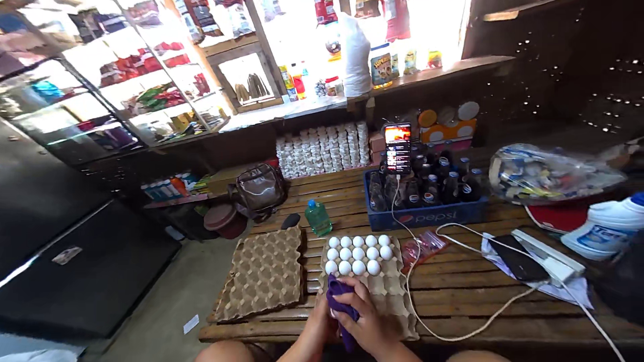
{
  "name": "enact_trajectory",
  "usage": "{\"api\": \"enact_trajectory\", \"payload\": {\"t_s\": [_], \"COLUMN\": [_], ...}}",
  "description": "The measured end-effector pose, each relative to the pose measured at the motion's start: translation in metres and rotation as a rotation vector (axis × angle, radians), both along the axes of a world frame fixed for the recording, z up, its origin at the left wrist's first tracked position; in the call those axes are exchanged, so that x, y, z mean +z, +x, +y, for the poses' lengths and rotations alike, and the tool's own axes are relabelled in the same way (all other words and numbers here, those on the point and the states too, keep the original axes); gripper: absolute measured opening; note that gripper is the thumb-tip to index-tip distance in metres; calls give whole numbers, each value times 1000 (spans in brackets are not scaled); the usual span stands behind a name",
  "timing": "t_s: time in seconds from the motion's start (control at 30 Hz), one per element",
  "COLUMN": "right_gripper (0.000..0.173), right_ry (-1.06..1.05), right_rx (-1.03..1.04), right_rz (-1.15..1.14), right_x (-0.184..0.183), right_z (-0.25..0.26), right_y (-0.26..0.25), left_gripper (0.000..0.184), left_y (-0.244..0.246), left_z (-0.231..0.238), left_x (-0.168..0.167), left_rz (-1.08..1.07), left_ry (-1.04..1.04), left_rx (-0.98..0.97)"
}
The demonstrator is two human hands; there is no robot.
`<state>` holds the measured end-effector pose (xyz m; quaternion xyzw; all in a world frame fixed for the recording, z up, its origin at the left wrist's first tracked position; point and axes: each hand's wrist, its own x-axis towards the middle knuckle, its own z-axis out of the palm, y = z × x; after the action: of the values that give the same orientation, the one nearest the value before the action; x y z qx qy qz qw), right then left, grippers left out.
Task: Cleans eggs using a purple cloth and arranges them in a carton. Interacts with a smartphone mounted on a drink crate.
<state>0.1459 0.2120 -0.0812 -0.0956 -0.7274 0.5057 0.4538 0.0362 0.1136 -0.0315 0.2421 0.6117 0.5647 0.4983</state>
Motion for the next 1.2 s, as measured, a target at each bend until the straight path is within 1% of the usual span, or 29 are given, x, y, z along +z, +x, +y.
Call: {"api": "enact_trajectory", "payload": {"t_s": [0.03,0.1,0.17,0.23,0.33,0.4,0.47,0.57,0.63,0.73,0.8,0.87,0.93,1.0,1.07,1.13,1.2], "right_gripper": [25,29,32,34,34,31,28,28,29,34,36,34,32,28,25,25,28], "right_ry": [-14,-120,-227,-271,-250,-199,-113,-32,-83,-228,-247,-219,-148,-49,-2,-38,-99], "right_rx": [7,19,9,-27,-51,-35,-27,-26,-18,-29,-76,-83,-63,-57,-51,-46,-61], "right_rz": [-11,-46,-88,-101,-90,-60,-11,15,-28,-89,-82,-69,-50,-2,35,19,-27], "right_x": [0,2,6,7,5,4,0,-5,-2,6,7,6,1,-5,-6,-3,0], "right_z": [1,2,2,3,2,0,-1,2,4,5,6,5,4,2,3,4,4], "right_y": [1,2,3,2,1,0,-2,-4,-2,1,1,1,-1,-4,-4,-3,-1], "left_gripper": [57,52,49,50,61,67,66,64,62,56,54,60,64,64,63,59,56], "left_y": [0,0,-2,-3,-2,-1,0,4,4,0,0,1,2,4,6,5,3], "left_z": [-2,-2,0,2,7,10,9,4,1,3,7,11,13,12,8,4,3], "left_x": [-1,-4,-7,-5,3,6,7,2,-5,-8,-3,3,7,7,4,-3,-9], "left_rz": [16,60,73,66,-3,-42,-30,16,19,40,39,-27,-90,-77,-13,50,74], "left_ry": [-11,-36,-51,-43,20,68,84,24,-7,-5,19,68,90,77,35,11,0], "left_rx": [-36,-77,-85,-58,30,87,100,26,-16,-33,11,92,166,189,135,32,-12]}}
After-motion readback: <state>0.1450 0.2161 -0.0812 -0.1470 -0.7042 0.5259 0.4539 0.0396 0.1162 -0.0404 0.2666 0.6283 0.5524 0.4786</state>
